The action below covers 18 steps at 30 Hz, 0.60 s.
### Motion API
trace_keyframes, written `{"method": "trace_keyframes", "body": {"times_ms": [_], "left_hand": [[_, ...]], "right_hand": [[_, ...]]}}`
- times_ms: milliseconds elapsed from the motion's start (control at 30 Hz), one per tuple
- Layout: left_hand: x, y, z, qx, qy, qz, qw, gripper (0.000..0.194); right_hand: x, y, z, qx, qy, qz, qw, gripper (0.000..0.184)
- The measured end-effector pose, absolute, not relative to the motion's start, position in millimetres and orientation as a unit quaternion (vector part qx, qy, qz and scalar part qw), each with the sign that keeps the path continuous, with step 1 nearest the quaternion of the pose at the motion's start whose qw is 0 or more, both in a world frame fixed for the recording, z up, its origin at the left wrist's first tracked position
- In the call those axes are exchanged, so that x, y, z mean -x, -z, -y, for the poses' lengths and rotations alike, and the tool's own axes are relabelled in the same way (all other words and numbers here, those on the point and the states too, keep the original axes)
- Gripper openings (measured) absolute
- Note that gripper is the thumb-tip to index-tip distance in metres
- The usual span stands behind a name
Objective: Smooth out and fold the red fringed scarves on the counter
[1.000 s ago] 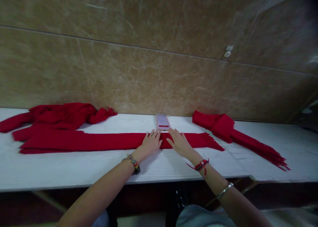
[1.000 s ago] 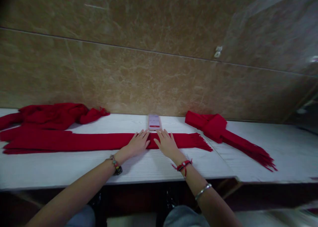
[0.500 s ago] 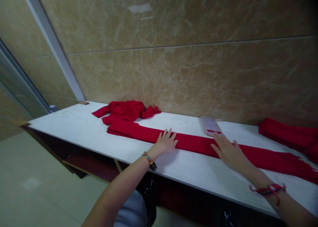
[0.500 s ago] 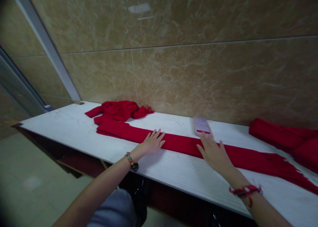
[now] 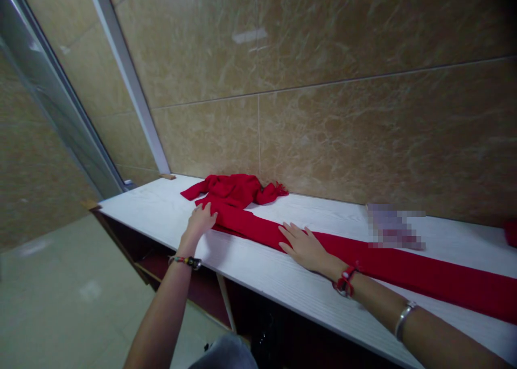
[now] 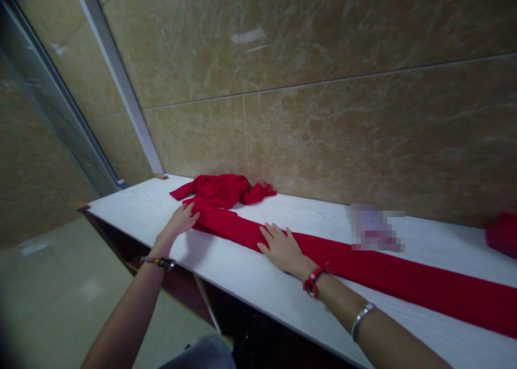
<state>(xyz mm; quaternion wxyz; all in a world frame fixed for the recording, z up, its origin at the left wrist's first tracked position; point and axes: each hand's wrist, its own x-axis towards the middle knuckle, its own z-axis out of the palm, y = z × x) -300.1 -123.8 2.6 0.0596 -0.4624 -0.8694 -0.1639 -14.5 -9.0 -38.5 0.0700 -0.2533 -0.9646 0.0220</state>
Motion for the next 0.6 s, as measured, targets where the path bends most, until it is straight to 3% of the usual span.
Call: {"method": "trace_keyframes", "body": {"times_ms": [233, 467, 600], "left_hand": [[338, 15, 149, 0.536, 0.289, 0.786, -0.105, 0.062], [355, 17, 149, 0.534, 0.297, 0.788, -0.075, 0.043], [352, 16, 150, 0.550, 0.260, 0.793, -0.036, 0.042]], "right_hand": [[5, 44, 10, 0.251, -0.004, 0.964, 0.089, 0.055], [-13, 48, 9, 0.255, -0.002, 0.962, 0.102, 0.054], [-14, 50, 9, 0.254, 0.001, 0.961, 0.107, 0.054]]}}
